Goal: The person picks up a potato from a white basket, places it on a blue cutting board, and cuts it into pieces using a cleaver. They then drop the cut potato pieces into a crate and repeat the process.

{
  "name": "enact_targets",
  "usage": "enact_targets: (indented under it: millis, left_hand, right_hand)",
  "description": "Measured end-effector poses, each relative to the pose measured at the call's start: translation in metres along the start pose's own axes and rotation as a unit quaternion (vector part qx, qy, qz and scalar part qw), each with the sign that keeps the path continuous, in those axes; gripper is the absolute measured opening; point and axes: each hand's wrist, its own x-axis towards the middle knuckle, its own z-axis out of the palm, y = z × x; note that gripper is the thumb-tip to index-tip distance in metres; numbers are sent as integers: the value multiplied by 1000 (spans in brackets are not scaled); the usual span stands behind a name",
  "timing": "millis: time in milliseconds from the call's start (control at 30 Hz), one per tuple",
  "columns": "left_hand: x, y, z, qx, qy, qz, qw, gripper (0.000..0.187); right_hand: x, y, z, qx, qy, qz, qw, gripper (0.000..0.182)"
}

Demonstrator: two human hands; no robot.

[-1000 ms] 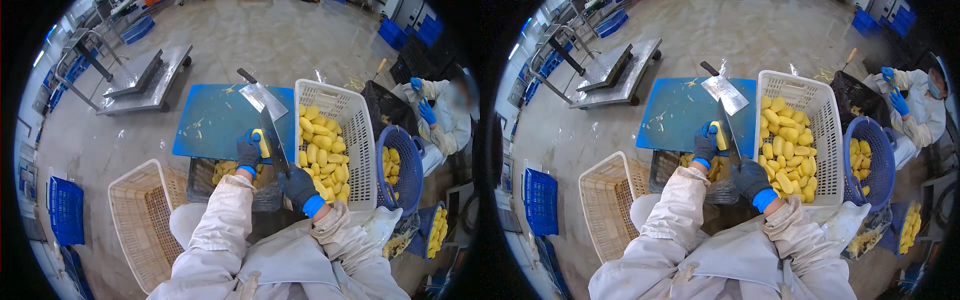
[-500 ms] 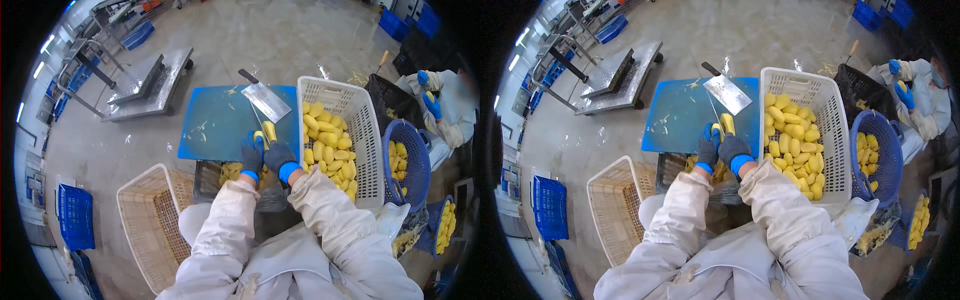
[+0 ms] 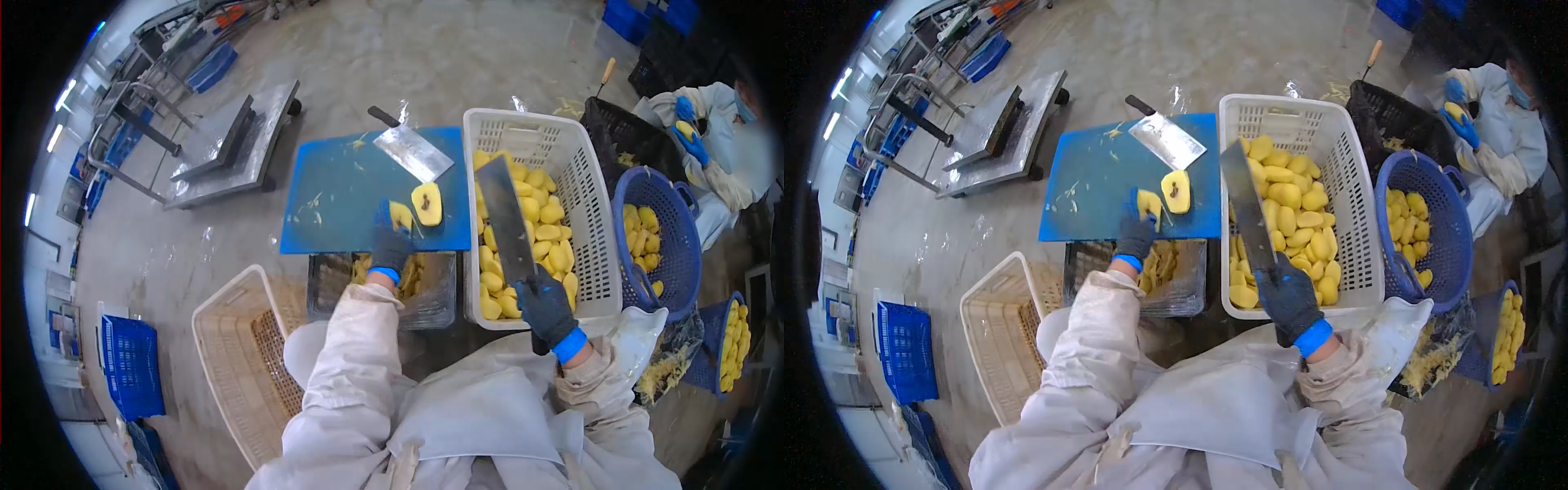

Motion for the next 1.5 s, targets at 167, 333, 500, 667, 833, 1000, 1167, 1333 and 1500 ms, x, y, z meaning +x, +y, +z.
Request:
enact_targets:
  millis: [167, 333, 500, 667, 833, 1000, 1167, 1333, 1500]
  left_hand:
    - [-2, -29, -34, -160, -60, -100, 980, 51]
    - [-15, -37, -45, -224, -84, -184, 953, 34]
    - [-25, -66, -20, -186, -3, -129, 974, 30]
    - [-24, -56, -23, -167, -8, -186, 968, 32]
    - [-22, -37, -34, -130, 7, -188, 974, 32]
    - [-18, -43, -34, -85, -31, -164, 982, 42]
    - [-11, -21, -47, 46, -45, -91, 994, 42]
    - [-19, -13, -36, 61, -37, -123, 990, 31]
    - [-60, 23, -15, -172, 37, -140, 974, 23]
  right_hand:
    - [-22, -11, -8, 39, -26, 40, 998, 22]
    - [-9, -38, 25, -75, -50, -54, 994, 25]
    - [22, -46, 74, -211, -124, -129, 961, 29]
    - [44, -73, 88, -356, -227, -180, 888, 22]
    - [71, -60, 116, -373, -205, -170, 889, 21]
    - [83, -44, 133, -364, -195, -169, 895, 29]
    - [18, -55, 49, -161, -85, -116, 976, 25]
    - [-28, 3, -14, -63, -10, -57, 996, 17]
    - [-57, 25, -45, 214, 98, 162, 958, 11]
